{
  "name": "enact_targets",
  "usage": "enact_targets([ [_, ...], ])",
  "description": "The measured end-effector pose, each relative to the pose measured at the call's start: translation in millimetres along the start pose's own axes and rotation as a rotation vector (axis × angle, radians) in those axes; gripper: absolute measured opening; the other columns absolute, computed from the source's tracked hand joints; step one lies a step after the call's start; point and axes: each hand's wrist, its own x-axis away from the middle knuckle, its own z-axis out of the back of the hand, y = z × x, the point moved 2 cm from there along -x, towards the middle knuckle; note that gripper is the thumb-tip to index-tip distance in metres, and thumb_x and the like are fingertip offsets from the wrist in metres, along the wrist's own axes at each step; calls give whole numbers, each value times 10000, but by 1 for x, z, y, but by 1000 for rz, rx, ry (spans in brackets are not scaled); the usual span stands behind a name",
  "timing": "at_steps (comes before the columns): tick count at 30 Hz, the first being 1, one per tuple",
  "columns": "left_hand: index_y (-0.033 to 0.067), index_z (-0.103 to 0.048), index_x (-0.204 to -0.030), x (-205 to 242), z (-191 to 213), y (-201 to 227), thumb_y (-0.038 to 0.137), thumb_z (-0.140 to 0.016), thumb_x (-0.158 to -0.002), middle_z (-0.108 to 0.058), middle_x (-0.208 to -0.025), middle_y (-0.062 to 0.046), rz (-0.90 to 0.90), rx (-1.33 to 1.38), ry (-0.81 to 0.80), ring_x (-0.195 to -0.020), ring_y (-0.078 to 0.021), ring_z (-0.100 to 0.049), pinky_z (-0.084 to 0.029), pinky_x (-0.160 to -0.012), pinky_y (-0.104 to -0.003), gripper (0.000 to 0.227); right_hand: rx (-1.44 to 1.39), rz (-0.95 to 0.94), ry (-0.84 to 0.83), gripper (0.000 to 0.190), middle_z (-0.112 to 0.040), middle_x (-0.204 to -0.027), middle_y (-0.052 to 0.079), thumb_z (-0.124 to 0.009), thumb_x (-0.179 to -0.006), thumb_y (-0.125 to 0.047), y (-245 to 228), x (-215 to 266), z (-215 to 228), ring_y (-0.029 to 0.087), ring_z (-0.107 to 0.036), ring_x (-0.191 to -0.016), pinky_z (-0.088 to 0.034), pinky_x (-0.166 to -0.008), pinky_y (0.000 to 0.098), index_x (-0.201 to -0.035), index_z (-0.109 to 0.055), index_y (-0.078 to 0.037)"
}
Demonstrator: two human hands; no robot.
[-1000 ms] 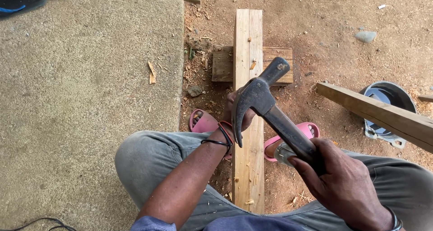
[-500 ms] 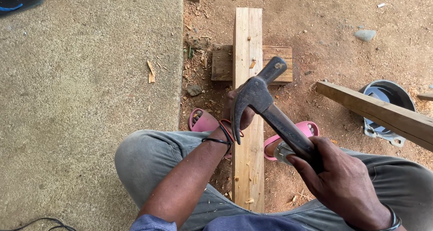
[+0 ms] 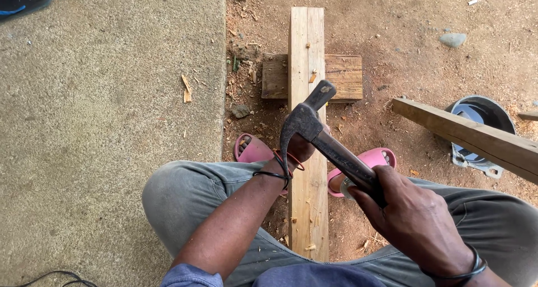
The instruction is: Using a hammer and chisel to clean out a mortise and fit wooden pieces in a beam.
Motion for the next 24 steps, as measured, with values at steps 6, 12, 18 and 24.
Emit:
enact_targets([
  [6,35,-568,-1304,3,12,-48,208,-577,-1043,-654,-1180,-88,-208,-301,-20,-1128,-180,-646,-536,-981,-316,313,-33,10,29,445,-661,-727,158,-722,-847,-502,1,2,7,401,-684,-657,-526,-554,512,-988,-553,-116],
  [12,64,-604,-1277,11,13,-97,193,-624,-1049,-669,-1185,-96,-37,179,-38,-1116,-184,-658,-550,-988,-355,262,-6,17,22,434,-653,-695,147,-722,-870,-494,6,2,-3,391,-682,-672,-517,-573,514,-990,-551,-113],
  [18,143,-708,-1226,16,13,-53,173,-736,-929,-731,-1212,-60,-269,-721,6,-1151,-216,-689,-541,-1002,-337,300,-84,50,110,451,-658,-703,153,-760,-826,-465,3,10,8,390,-681,-665,-519,-549,498,-1015,-570,-103],
  [24,111,-674,-1236,16,23,-99,192,-691,-995,-720,-1178,-75,-117,-349,-16,-1133,-222,-699,-555,-1004,-348,255,-131,-2,119,455,-678,-739,119,-764,-827,-453,9,7,-5,330,-709,-679,-540,-576,449,-1059,-585,-105],
])
